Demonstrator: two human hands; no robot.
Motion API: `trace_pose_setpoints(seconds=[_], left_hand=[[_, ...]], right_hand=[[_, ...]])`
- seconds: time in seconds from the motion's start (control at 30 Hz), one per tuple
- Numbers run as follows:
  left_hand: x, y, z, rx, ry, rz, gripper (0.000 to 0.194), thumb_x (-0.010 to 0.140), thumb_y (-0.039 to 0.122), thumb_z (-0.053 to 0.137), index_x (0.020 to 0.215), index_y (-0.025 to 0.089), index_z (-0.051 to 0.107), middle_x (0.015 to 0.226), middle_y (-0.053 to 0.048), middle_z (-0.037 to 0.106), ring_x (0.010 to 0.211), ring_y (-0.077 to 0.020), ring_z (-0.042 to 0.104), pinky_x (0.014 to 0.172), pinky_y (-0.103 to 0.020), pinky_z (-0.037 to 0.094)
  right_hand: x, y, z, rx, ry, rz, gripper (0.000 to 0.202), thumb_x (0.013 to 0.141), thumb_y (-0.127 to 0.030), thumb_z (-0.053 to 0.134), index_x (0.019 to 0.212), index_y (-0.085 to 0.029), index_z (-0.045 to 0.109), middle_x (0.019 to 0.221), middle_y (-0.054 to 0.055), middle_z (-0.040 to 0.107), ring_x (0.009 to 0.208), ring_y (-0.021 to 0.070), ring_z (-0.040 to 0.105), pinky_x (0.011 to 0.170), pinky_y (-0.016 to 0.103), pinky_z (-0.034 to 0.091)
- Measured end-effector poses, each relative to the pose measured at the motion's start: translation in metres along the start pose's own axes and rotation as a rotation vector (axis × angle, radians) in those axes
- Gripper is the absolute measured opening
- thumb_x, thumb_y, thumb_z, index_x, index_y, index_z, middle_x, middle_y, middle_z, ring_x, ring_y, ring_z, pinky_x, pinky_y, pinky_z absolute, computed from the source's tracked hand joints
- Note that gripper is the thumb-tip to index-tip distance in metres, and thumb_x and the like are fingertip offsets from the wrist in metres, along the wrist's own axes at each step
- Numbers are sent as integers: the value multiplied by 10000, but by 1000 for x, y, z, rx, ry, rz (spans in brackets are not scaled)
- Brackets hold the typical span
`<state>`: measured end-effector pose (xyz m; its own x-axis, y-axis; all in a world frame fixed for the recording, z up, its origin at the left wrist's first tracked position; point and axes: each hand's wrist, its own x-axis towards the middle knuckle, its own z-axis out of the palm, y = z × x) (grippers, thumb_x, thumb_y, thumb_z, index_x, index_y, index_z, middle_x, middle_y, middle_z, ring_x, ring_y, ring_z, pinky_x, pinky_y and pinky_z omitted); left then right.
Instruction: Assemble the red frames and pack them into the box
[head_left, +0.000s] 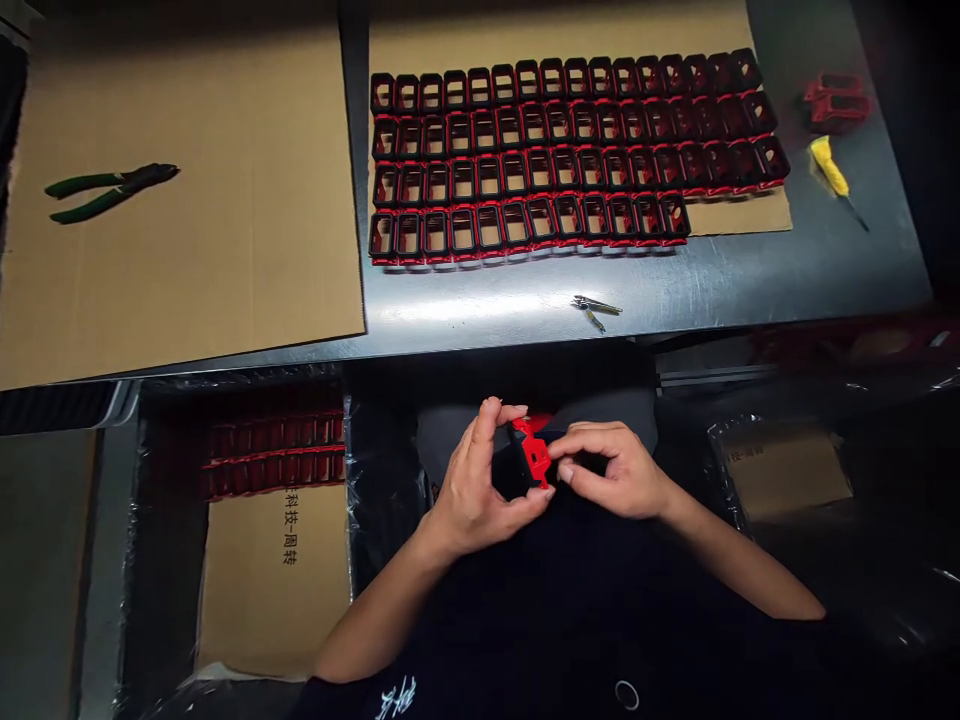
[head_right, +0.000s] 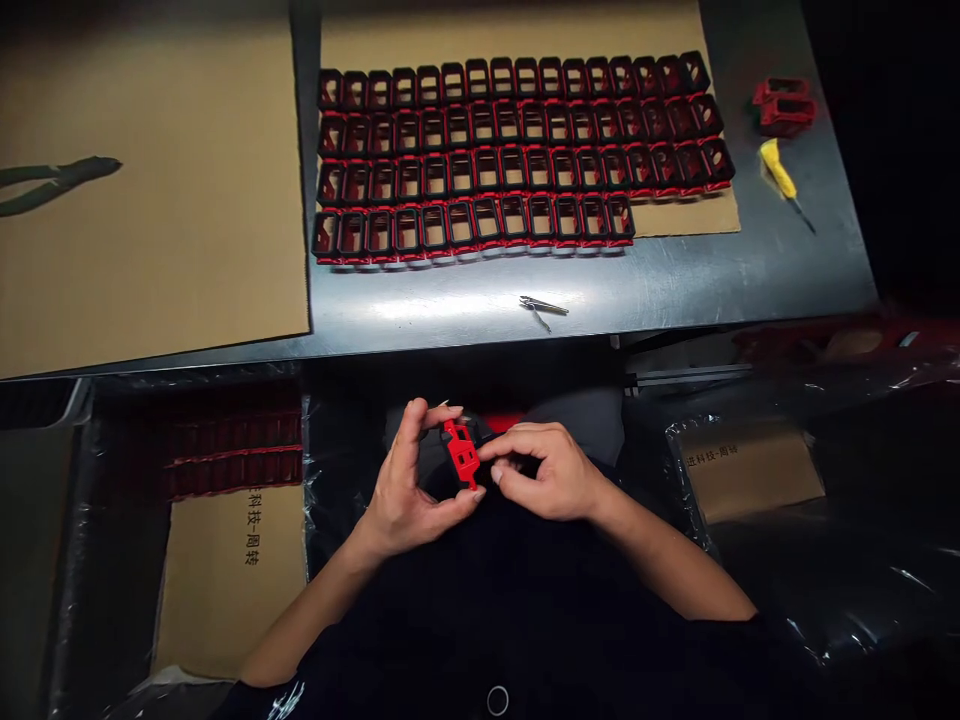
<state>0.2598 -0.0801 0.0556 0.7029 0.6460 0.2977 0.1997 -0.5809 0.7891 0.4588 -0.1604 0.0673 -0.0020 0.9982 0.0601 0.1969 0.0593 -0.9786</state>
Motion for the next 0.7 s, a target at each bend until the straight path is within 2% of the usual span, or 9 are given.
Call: trace_pose_setpoints(seconds=[0.13,0.3,0.43,0.57,0.7], left_hand=[[0,-4,8,32,62,103,1116,820,279,749,1622,200,-23,1290,-194,630,1170,-307,666,1069,-608,487],[2,-9,14,41,90,195,1162,820,251,758,1614,184,-87,1260,-188,633,1172,-297,669,1088,-648,455],[1,-14,14,62,116,250,1201,825,334,787,1607,228,-118,1278,-177,622,1143,-275,682,1047,-632,500],[1,-15,15,88,143,285,1194,831,428,781,1604,288,-118,1262,-151,635,1097,-255,693,1009,-589,548],[4,-14,17,149,202,323,1106,878,401,726,1602,320,-106,1189,-98,661,1067,-230,690,966,-525,602]], right_hand=[[5,-9,-1,65,85,52,195,846,-202,699,1035,-180,746,811,40,739,690,148,683,661,270,571],[13,-17,8,21,120,2,214,790,-252,803,983,-185,742,794,27,738,647,136,662,632,252,572],[14,-16,12,-58,118,-27,205,804,-313,818,950,-192,741,761,26,733,629,145,664,606,257,561],[12,-13,12,-102,112,-68,164,827,-305,802,911,-179,740,717,26,721,582,132,644,565,244,536],[11,-12,11,-82,121,-106,133,829,-266,788,928,-185,750,743,38,741,620,147,679,584,250,558]])
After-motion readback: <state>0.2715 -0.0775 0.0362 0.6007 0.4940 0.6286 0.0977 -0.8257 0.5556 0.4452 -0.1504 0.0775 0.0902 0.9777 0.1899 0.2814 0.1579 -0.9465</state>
